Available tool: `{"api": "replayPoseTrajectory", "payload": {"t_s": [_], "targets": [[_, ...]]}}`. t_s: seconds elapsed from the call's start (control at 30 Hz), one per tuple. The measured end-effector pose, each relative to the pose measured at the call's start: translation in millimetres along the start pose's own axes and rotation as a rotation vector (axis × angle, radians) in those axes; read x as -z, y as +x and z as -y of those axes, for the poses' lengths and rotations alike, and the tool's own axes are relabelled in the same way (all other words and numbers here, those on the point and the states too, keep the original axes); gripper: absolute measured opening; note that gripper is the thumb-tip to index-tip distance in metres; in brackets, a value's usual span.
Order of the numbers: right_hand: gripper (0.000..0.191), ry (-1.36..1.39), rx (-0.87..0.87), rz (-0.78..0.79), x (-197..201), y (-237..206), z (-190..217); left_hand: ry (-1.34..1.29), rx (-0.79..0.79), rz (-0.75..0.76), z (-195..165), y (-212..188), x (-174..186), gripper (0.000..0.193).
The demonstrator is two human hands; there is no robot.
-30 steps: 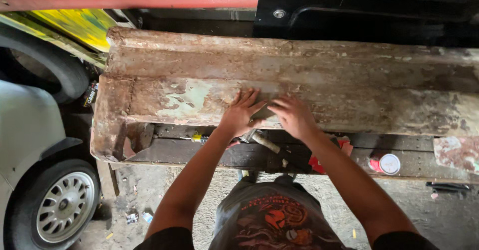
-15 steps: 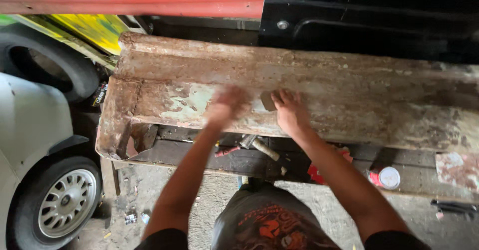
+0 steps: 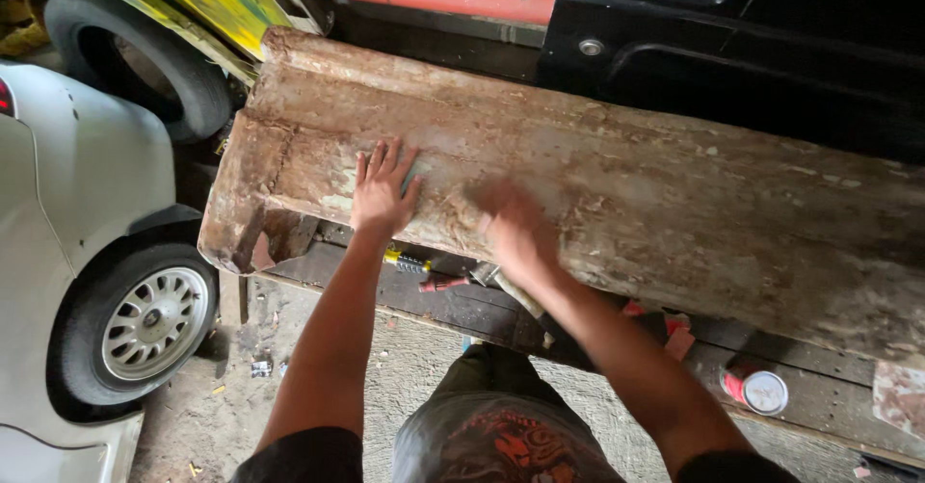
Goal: The person uses a metal scraper to remove old paint and residue from a long, curved automotive panel resting on a wooden workbench. They repeatedly scrape along the surface, clearing away flakes and debris.
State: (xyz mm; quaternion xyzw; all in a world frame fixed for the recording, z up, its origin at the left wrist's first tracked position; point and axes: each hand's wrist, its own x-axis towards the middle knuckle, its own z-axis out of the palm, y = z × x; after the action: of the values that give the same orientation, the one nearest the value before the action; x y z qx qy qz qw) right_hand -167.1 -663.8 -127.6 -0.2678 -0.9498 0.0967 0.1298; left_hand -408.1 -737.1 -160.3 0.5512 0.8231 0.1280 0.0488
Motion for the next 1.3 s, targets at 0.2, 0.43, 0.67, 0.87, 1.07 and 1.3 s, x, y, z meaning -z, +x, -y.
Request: {"api": "replayPoseTrajectory", "payload": {"t_s": [0.2, 0.43, 0.67, 0.87, 1.07, 1.3], "targets": [[0.041, 0.159, 0.042, 0.198, -0.6, 2.7, 21.2, -0.053, -0.041, -0.101, 7.7, -4.3, -11.4, 0.054], [0.053, -0.081, 0.057, 0.045, -19.4, 11.6, 42.4, -0.083, -0.031, -0.086, 15.4, -5.6, -13.0, 0.051], [0.048, -0.024, -0.095, 0.139, -29.4, 23.9, 46.2, -0.085, -0.039, -0.078, 27.9, -7.3, -19.2, 0.053], [0.05, -0.195, -0.032, 0.06, -38.4, 24.3, 87.1, -0.097, -0.074, -0.094, 42.2, -10.3, -12.3, 0.053], [0.054, 0.03, -0.462, 0.136, -36.1, 30.9, 110.0, -0.259, -0.066, -0.085, 54.2, -9.3, -10.6, 0.05], [0.057, -0.258, -0.261, -0.085, -48.7, 26.1, 122.6, -0.229, -0.072, -0.086, 133.0, 0.6, 22.3, 0.056]]}}
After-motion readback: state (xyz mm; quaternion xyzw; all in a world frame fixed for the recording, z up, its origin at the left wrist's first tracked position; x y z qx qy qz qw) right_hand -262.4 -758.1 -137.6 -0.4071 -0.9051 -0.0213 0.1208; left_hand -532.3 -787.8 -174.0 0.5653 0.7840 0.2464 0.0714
